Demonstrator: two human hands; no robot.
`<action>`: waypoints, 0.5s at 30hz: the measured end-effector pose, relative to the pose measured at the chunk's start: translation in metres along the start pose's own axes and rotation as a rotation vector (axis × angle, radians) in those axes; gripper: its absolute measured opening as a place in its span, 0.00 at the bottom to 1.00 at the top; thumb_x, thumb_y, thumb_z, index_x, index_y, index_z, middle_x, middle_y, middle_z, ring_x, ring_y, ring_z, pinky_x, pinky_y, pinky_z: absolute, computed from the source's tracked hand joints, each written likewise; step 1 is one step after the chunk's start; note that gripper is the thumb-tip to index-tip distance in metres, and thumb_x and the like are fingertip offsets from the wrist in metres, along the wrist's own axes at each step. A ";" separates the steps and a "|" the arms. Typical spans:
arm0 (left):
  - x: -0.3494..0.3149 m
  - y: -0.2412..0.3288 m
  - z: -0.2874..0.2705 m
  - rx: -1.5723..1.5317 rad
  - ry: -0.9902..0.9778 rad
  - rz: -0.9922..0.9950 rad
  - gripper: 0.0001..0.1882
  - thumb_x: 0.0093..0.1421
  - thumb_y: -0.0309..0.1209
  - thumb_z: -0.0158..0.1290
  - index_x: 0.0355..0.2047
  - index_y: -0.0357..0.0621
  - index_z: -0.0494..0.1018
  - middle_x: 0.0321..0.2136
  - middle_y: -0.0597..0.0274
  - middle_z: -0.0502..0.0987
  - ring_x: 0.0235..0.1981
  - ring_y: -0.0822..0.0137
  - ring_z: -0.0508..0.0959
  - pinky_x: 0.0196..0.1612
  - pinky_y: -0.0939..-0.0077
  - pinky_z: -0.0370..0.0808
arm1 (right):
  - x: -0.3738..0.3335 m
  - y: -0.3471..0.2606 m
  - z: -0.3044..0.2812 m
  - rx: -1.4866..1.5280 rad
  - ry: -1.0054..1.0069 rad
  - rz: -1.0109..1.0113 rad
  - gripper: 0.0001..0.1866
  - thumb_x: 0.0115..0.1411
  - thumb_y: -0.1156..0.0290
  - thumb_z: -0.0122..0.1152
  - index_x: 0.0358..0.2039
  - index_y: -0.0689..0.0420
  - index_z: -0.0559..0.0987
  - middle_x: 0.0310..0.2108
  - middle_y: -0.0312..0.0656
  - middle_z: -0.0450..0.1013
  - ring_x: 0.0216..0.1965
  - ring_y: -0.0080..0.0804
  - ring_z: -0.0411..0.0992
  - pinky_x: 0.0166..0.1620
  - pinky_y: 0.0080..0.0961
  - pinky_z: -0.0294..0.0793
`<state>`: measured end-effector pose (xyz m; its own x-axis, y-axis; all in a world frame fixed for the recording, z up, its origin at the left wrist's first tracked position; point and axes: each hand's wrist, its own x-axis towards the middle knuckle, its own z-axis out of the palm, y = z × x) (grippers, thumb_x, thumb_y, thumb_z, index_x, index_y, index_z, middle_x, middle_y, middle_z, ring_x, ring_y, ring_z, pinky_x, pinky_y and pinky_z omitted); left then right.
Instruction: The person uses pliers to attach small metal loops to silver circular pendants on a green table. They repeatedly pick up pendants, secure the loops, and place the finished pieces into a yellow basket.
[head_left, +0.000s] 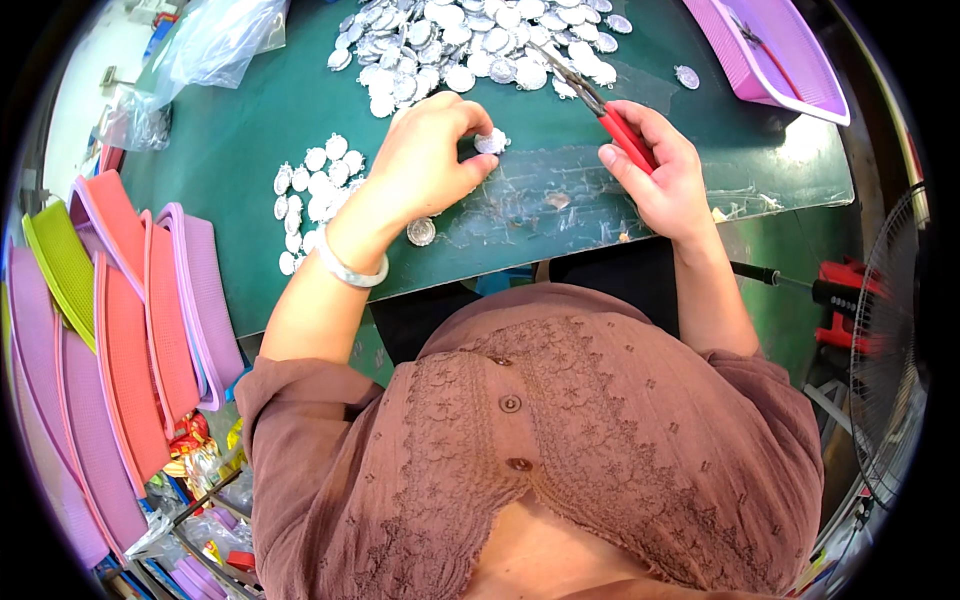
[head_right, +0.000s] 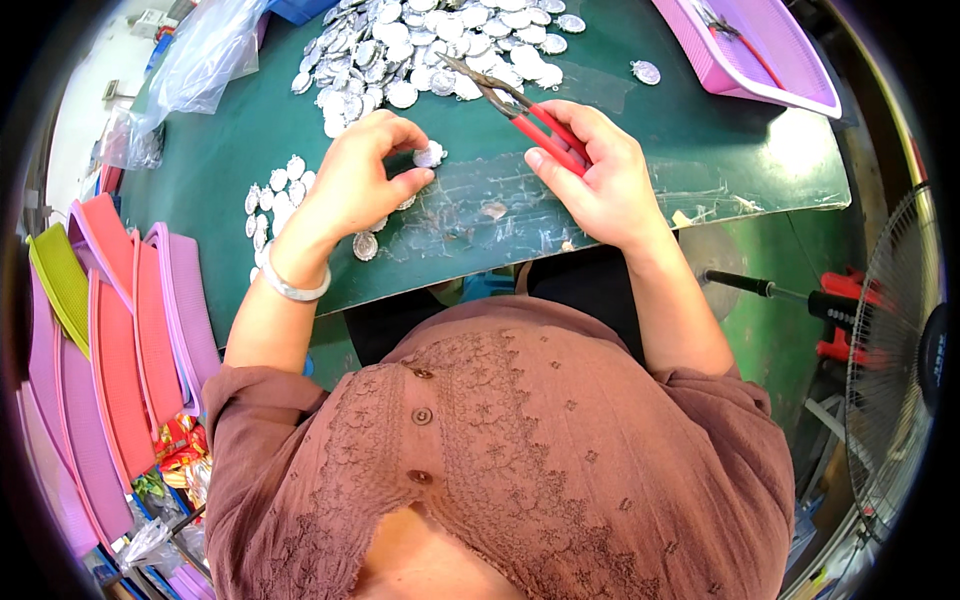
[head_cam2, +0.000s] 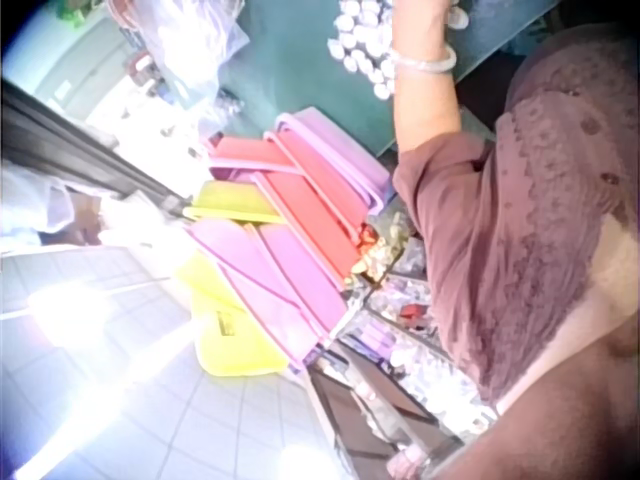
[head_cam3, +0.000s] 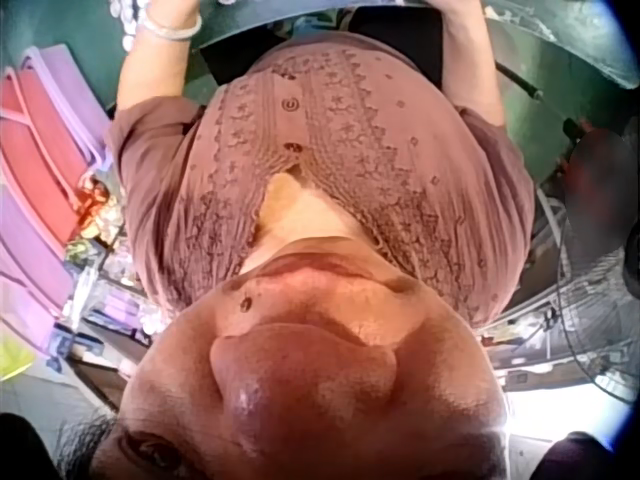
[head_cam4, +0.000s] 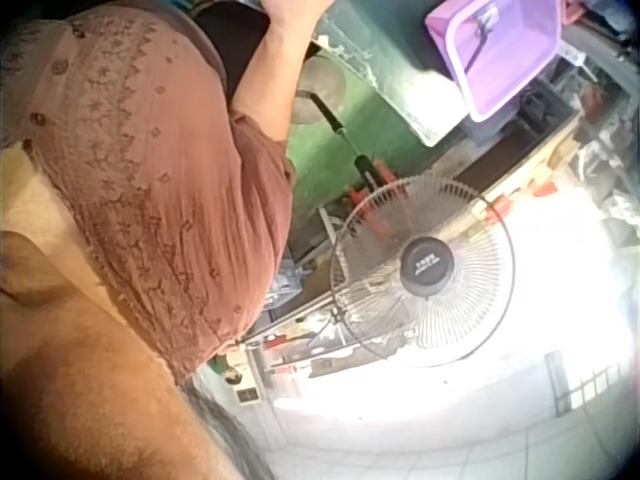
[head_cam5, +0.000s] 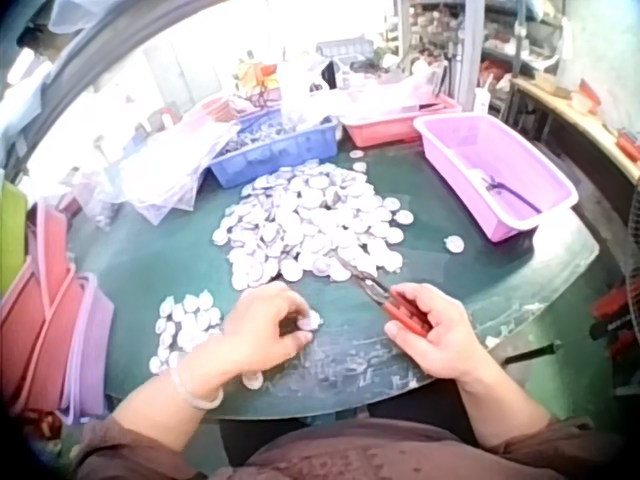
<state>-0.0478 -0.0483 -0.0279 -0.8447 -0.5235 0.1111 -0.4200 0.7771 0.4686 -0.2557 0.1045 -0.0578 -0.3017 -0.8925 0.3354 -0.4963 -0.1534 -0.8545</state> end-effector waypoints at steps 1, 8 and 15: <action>-0.001 -0.001 -0.004 -0.030 -0.014 -0.013 0.15 0.48 0.25 0.59 0.38 0.38 0.73 0.34 0.55 0.75 0.37 0.60 0.77 0.41 0.69 0.73 | 0.000 -0.001 -0.001 0.000 -0.017 0.020 0.21 0.54 0.73 0.63 0.48 0.65 0.72 0.36 0.40 0.73 0.36 0.24 0.70 0.42 0.20 0.69; -0.011 -0.002 -0.004 0.016 0.006 0.136 0.21 0.48 0.27 0.58 0.45 0.42 0.72 0.45 0.53 0.71 0.50 0.52 0.69 0.53 0.63 0.65 | 0.000 0.001 0.000 0.017 0.008 0.000 0.19 0.54 0.72 0.64 0.45 0.64 0.74 0.35 0.42 0.73 0.33 0.27 0.71 0.39 0.22 0.71; -0.036 0.005 0.002 0.228 -0.016 0.232 0.25 0.50 0.38 0.59 0.48 0.47 0.70 0.50 0.56 0.68 0.55 0.52 0.64 0.58 0.58 0.56 | 0.000 0.000 0.002 0.010 0.014 0.023 0.19 0.53 0.72 0.64 0.45 0.63 0.74 0.36 0.42 0.74 0.35 0.27 0.72 0.40 0.22 0.72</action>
<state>-0.0199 -0.0245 -0.0316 -0.9310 -0.3188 0.1777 -0.2771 0.9343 0.2242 -0.2541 0.1032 -0.0588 -0.3246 -0.8896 0.3212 -0.4810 -0.1371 -0.8659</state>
